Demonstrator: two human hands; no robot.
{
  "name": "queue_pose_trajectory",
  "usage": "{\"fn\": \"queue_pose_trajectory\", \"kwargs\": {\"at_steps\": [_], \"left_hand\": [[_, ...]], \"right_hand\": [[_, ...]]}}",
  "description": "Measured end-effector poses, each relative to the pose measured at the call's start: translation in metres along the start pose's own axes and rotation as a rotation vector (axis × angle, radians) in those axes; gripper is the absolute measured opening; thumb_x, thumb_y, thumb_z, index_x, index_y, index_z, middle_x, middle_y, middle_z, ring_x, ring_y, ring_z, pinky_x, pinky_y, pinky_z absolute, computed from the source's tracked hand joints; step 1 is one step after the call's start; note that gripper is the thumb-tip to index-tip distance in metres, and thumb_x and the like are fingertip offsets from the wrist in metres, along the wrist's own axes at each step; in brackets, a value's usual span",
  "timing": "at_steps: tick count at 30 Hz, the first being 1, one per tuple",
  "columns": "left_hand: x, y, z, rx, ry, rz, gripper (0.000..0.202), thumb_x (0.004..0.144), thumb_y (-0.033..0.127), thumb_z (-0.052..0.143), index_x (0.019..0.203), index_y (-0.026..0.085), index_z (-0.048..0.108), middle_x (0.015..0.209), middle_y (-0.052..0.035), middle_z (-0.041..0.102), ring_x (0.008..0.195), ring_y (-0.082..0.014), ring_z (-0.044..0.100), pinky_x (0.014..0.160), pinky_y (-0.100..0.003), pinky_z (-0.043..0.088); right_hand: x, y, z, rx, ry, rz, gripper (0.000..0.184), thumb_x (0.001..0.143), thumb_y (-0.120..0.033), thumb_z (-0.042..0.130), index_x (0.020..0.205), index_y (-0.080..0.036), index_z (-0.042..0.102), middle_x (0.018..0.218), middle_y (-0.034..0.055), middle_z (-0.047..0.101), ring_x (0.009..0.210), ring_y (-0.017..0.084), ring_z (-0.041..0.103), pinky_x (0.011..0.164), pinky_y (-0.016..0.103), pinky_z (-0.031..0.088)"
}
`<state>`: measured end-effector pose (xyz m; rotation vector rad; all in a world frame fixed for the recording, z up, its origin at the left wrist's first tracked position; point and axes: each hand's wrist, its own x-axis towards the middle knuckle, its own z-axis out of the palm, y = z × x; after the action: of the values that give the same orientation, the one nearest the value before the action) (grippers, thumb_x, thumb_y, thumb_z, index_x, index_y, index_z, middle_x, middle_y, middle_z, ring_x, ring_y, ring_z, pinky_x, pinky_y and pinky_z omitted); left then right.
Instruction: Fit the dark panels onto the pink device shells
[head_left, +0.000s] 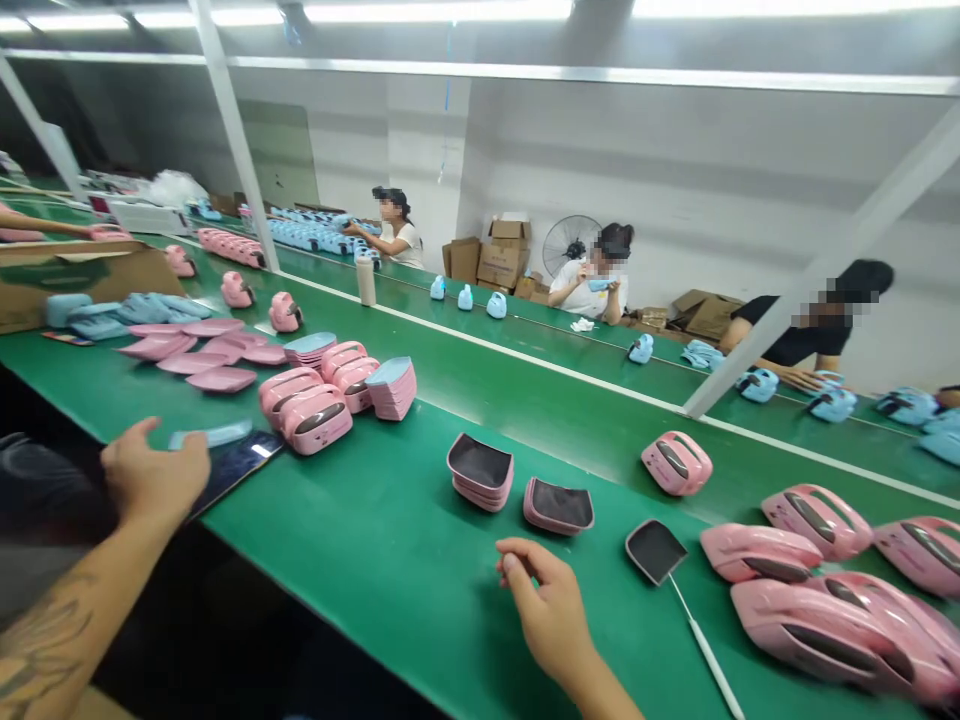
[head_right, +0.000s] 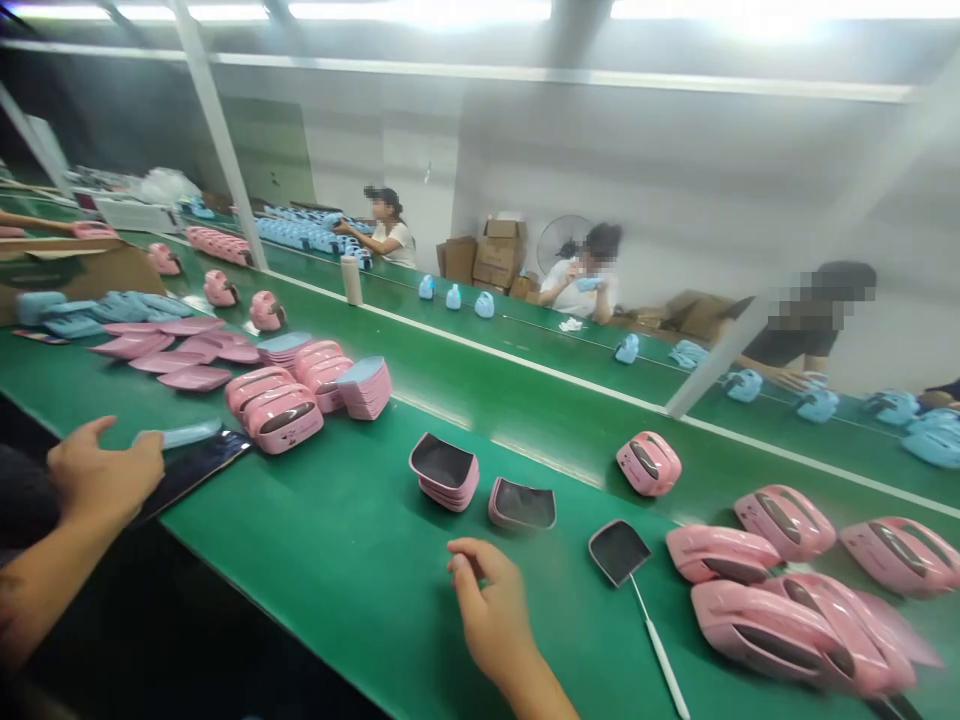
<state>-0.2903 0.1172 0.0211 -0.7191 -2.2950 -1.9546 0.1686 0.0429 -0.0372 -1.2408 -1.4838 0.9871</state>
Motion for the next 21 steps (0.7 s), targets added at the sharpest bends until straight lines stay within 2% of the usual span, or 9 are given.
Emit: {"fn": "queue_pose_trajectory", "kwargs": {"at_steps": [2, 4, 6, 8, 10, 12, 14, 18, 21], "left_hand": [[-0.056, 0.011, 0.013, 0.035, -0.166, 0.252, 0.024, 0.073, 0.023, 0.072, 0.097, 0.021, 0.068, 0.105, -0.0038, 0.069, 0.090, -0.0224, 0.068, 0.103, -0.055, 0.054], [-0.132, 0.028, 0.026, -0.161, -0.468, 0.455, 0.019, 0.079, 0.035, 0.070, 0.093, 0.023, 0.074, 0.112, -0.0062, 0.074, 0.095, -0.0262, 0.070, 0.106, -0.053, 0.053], [-0.212, 0.049, 0.037, -0.382, -0.879, 0.531, 0.012, 0.076, 0.031, 0.076, 0.087, 0.027, 0.078, 0.099, -0.0088, 0.077, 0.093, -0.0303, 0.072, 0.097, -0.050, 0.058], [-0.282, 0.069, 0.046, -0.525, -1.354, 0.634, 0.016, 0.079, 0.026, 0.075, 0.093, 0.031, 0.081, 0.091, -0.0111, 0.078, 0.085, -0.0337, 0.074, 0.083, -0.053, 0.061], [-0.334, 0.083, 0.056, -0.567, -1.506, 0.677, 0.021, 0.082, 0.025, 0.074, 0.099, 0.035, 0.081, 0.088, -0.0110, 0.077, 0.080, -0.0344, 0.074, 0.072, -0.053, 0.062], [-0.366, 0.087, 0.067, -0.580, -1.507, 0.690, 0.024, 0.088, 0.024, 0.068, 0.106, 0.037, 0.078, 0.090, -0.0104, 0.077, 0.081, -0.0330, 0.075, 0.073, -0.052, 0.062], [-0.380, 0.083, 0.078, -0.587, -1.387, 0.712, 0.025, 0.091, 0.023, 0.064, 0.109, 0.035, 0.077, 0.090, -0.0089, 0.077, 0.082, -0.0300, 0.075, 0.075, -0.048, 0.062], [-0.373, 0.063, 0.097, -0.581, -1.124, 0.699, 0.018, 0.089, 0.019, 0.065, 0.102, 0.026, 0.075, 0.091, -0.0079, 0.073, 0.072, -0.0220, 0.068, 0.068, -0.038, 0.059], [-0.363, 0.056, 0.110, -0.536, -0.910, 0.722, 0.014, 0.089, 0.014, 0.064, 0.100, 0.020, 0.071, 0.093, -0.0061, 0.068, 0.065, -0.0143, 0.060, 0.065, -0.031, 0.055]], "right_hand": [[0.006, 0.008, -0.015, 0.040, 0.078, 0.097, 0.038, 0.089, -0.054, 0.067, 0.097, -0.019, 0.079, 0.080, 0.0094, 0.077, 0.068, 0.026, 0.073, 0.064, 0.036, 0.060], [0.013, 0.015, -0.028, 0.034, 0.151, 0.137, 0.039, 0.088, -0.053, 0.066, 0.097, -0.017, 0.078, 0.075, 0.0081, 0.075, 0.061, 0.024, 0.070, 0.056, 0.034, 0.056], [0.017, 0.022, -0.040, 0.005, 0.235, 0.139, 0.039, 0.089, -0.051, 0.063, 0.098, -0.016, 0.077, 0.069, 0.0057, 0.072, 0.054, 0.021, 0.064, 0.050, 0.031, 0.049], [0.019, 0.027, -0.050, -0.020, 0.350, 0.124, 0.040, 0.090, -0.051, 0.059, 0.101, -0.015, 0.075, 0.072, 0.0060, 0.072, 0.056, 0.021, 0.062, 0.051, 0.032, 0.048], [0.020, 0.033, -0.060, -0.037, 0.472, 0.097, 0.041, 0.090, -0.051, 0.057, 0.101, -0.015, 0.074, 0.084, 0.0097, 0.075, 0.069, 0.024, 0.066, 0.063, 0.035, 0.053], [0.021, 0.038, -0.069, -0.045, 0.570, 0.077, 0.040, 0.089, -0.051, 0.057, 0.102, -0.016, 0.073, 0.097, 0.0130, 0.076, 0.084, 0.026, 0.069, 0.076, 0.038, 0.055], [0.024, 0.043, -0.077, -0.050, 0.645, 0.079, 0.041, 0.090, -0.049, 0.057, 0.108, -0.015, 0.072, 0.101, 0.0136, 0.075, 0.091, 0.027, 0.068, 0.082, 0.040, 0.054], [0.036, 0.053, -0.080, -0.035, 0.697, 0.121, 0.050, 0.091, -0.044, 0.059, 0.132, -0.015, 0.064, 0.122, 0.0151, 0.071, 0.101, 0.026, 0.068, 0.085, 0.037, 0.054], [0.044, 0.058, -0.073, -0.004, 0.657, 0.147, 0.048, 0.091, -0.042, 0.061, 0.130, -0.016, 0.066, 0.129, 0.0149, 0.070, 0.102, 0.025, 0.069, 0.087, 0.037, 0.055]]}}
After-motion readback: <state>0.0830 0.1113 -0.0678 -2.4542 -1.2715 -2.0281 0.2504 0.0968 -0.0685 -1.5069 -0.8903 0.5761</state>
